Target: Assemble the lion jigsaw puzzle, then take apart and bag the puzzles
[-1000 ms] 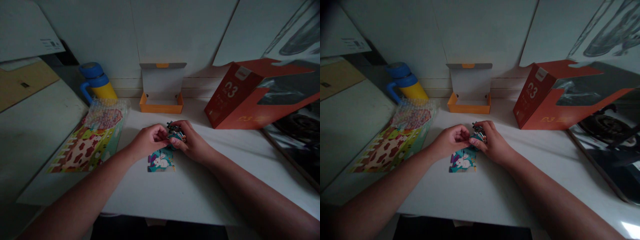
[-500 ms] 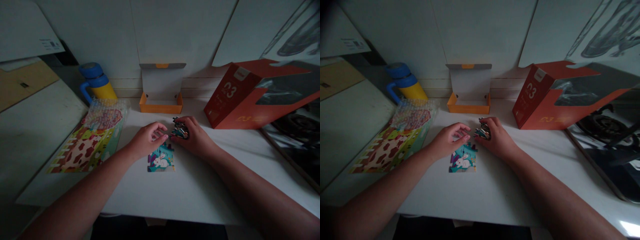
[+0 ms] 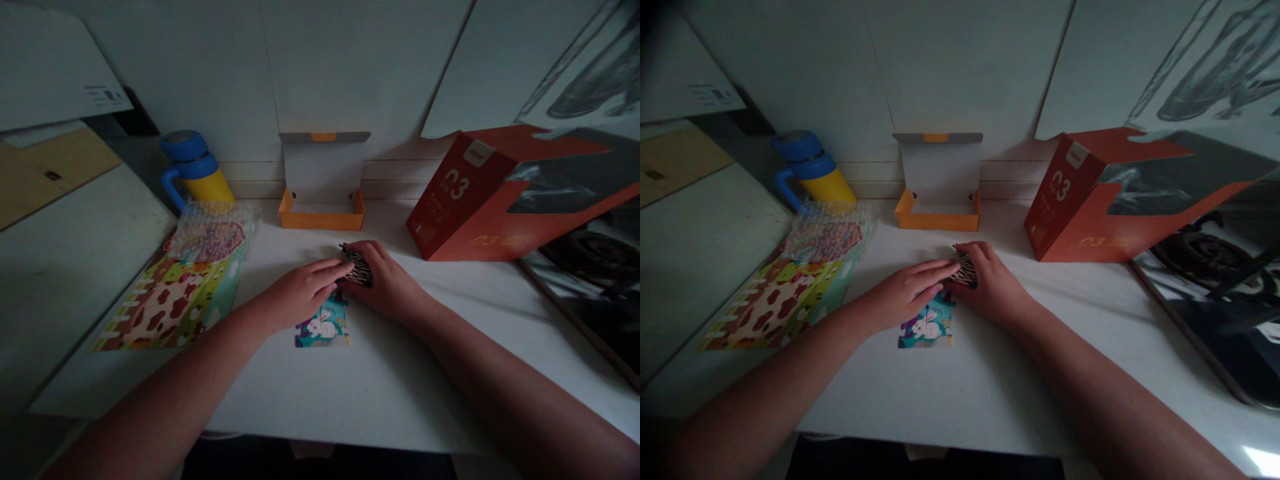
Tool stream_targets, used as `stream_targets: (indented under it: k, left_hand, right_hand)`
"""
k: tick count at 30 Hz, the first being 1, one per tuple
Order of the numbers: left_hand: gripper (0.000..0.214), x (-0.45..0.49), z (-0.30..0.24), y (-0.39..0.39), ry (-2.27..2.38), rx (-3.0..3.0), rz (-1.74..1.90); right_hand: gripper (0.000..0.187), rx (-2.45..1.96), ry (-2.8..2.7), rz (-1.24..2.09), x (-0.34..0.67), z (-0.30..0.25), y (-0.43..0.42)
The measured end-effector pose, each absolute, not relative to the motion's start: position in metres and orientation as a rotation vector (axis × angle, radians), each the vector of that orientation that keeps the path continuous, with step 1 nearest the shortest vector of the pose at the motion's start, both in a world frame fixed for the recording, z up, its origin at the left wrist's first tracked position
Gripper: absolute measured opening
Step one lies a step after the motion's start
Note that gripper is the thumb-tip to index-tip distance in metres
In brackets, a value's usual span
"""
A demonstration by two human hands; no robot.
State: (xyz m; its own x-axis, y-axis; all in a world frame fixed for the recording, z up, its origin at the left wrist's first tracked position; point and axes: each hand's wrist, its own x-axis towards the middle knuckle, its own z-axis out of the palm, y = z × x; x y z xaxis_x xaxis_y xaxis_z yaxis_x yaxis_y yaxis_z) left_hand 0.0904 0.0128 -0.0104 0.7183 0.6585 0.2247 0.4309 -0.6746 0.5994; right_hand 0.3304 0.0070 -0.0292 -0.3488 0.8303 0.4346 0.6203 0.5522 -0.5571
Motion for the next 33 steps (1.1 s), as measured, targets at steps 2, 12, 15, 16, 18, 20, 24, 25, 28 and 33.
stream_targets:
  k: [2,12,15,16,18,20,24,25,28,33]
  left_hand:
    - [0.060,0.092,-0.008,0.008,0.835,2.344,0.487]
    - [0.065,0.088,0.001,0.003,0.945,2.360,0.448]
    - [0.059,0.074,0.003,0.014,1.097,2.509,0.450]
    - [0.064,0.069,0.005,0.016,1.130,2.540,0.404]
    - [0.076,0.060,0.010,0.019,1.166,2.555,0.291]
    - [0.081,0.055,0.014,0.018,1.170,2.538,0.201]
    - [0.071,0.055,0.022,0.012,1.165,2.456,0.129]
    - [0.066,0.057,0.023,0.011,1.166,2.426,0.115]
    - [0.056,0.061,0.026,0.007,1.168,2.344,0.067]
    - [0.056,0.062,0.024,0.005,1.195,2.276,0.034]
  right_hand:
    - [0.067,-1.163,-2.090,0.382,0.330,-0.032,0.008]
    - [0.067,-1.180,-2.055,0.477,0.328,-0.032,0.014]
    - [0.066,-1.235,-2.014,0.495,0.331,-0.030,0.015]
    - [0.066,-1.250,-1.991,0.503,0.332,-0.029,0.015]
    - [0.066,-1.280,-1.932,0.539,0.333,-0.026,0.015]
    - [0.067,-1.313,-1.869,0.587,0.334,-0.023,0.014]
    - [0.069,-1.333,-1.798,0.671,0.335,-0.021,0.012]
    - [0.070,-1.330,-1.796,0.688,0.335,-0.021,0.012]
    - [0.071,-1.317,-1.808,0.705,0.335,-0.022,0.011]
    - [0.073,-1.293,-1.834,0.700,0.334,-0.023,0.009]
